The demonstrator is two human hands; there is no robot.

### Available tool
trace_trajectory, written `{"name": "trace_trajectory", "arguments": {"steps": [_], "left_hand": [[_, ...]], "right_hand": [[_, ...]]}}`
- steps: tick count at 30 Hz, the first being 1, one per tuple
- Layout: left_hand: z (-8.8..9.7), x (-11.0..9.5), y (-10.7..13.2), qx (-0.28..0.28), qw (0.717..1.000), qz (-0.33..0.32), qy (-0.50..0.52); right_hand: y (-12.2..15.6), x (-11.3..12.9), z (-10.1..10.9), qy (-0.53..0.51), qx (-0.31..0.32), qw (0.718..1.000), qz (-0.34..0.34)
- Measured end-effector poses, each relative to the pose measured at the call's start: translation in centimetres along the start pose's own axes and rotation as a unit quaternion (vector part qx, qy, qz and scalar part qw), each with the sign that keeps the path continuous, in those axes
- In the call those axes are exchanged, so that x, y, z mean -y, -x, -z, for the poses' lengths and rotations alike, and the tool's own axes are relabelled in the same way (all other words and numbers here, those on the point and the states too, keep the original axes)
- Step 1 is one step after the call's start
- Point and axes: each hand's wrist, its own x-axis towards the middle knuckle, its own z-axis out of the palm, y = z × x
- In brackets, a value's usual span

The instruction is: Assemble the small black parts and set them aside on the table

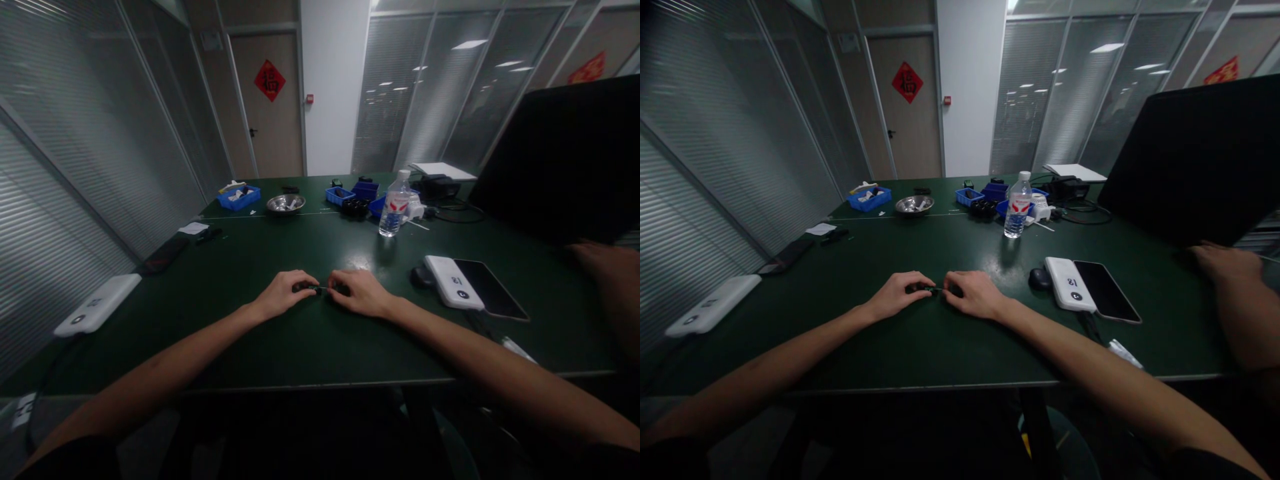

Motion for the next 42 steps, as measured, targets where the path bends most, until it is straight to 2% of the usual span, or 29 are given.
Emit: {"name": "trace_trajectory", "arguments": {"steps": [7,15,24,31,38,42], "left_hand": [[0.0,0.0,0.0,-0.009,0.999,-0.004,0.04],[-0.2,-0.3,0.1,-0.009,0.999,-0.027,0.021],[-0.2,0.1,0.2,-0.035,0.997,-0.029,0.062],[-0.3,-0.3,0.4,-0.017,0.998,-0.062,0.016],[-0.4,-0.9,0.4,-0.036,0.996,-0.075,0.038],[-0.4,-1.0,0.3,-0.041,0.996,-0.072,0.036]], "right_hand": [[0.0,-0.1,0.0,-0.048,0.002,0.999,-0.004],[0.0,0.6,0.4,-0.02,0.017,0.999,0.027],[0.1,0.2,0.2,-0.089,0.008,0.996,0.002],[0.2,0.9,0.8,-0.033,0.025,0.998,0.052],[0.3,1.0,0.0,-0.11,0.008,0.994,0.023],[0.2,1.1,-0.3,-0.098,-0.001,0.995,0.019]]}}
